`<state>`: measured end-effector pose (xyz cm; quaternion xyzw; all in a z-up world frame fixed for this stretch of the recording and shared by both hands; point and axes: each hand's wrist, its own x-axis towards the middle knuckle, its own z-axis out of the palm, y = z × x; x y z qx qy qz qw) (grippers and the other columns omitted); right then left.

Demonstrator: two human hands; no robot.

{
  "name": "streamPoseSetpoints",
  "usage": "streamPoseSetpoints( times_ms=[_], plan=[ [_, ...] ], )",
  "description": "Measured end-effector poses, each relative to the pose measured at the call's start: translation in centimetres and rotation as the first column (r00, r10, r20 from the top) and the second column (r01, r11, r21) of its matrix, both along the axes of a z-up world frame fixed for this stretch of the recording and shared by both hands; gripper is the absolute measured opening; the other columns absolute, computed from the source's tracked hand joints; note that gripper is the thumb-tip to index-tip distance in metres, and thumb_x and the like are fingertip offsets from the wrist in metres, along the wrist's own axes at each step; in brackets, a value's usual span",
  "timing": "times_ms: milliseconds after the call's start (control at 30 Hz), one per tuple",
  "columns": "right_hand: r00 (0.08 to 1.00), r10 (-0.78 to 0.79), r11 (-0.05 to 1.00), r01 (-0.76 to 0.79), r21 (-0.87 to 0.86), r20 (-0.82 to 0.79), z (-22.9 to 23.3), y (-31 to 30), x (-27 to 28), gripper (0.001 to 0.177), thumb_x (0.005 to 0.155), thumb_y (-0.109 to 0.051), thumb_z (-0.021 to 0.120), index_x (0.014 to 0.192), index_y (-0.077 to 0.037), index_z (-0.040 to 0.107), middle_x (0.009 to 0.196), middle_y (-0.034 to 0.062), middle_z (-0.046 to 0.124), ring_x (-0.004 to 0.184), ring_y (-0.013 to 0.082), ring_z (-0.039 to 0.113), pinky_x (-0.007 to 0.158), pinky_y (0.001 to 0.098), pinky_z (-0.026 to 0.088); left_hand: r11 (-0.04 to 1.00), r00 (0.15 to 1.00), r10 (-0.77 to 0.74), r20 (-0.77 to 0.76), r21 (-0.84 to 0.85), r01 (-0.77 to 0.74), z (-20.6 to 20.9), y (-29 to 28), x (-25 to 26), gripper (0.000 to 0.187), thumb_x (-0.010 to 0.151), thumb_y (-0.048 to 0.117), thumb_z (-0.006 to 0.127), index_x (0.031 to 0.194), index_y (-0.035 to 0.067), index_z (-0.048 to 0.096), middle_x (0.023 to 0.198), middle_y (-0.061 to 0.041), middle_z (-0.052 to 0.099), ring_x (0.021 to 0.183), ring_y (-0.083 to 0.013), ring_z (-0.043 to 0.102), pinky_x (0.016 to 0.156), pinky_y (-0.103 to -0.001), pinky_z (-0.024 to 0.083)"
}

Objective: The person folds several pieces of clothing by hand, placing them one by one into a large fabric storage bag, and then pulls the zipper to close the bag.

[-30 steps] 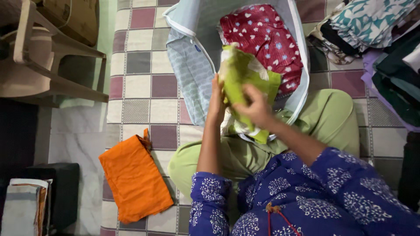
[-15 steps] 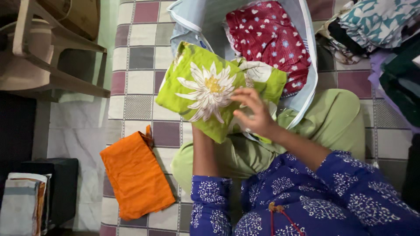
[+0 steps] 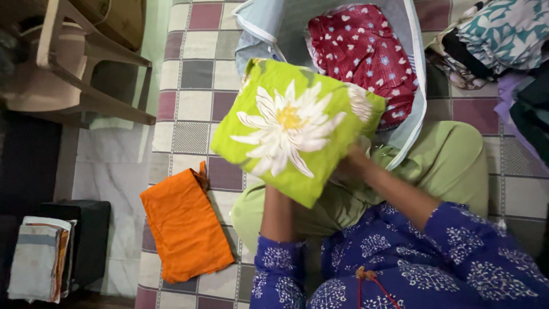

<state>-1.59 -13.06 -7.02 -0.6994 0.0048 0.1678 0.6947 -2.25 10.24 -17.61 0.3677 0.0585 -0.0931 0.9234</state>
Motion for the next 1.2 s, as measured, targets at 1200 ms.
streamPoseSetpoints(
  times_ms=[1200],
  plan=[
    [0.326, 0.729, 0.627, 0.034, -0.778, 0.602, 19.3, 9.6, -2.3, 0.070, 0.098, -0.067, 0.047, 0.153, -0.025, 0.049, 0.167, 0.0157, 0.032, 0.154, 0.0392, 0.026, 0.121, 0.0680, 0.015, 0.606, 0.583, 0.772, 0.255, -0.573, -0.552, 20.7, -8.7, -3.1, 0.078, 0.100, 0.072, 0.026, 0.167, 0.034, 0.012, 0.178, -0.001, -0.002, 0.164, -0.0311, 0.000, 0.129, -0.063, -0.003]
  ],
)
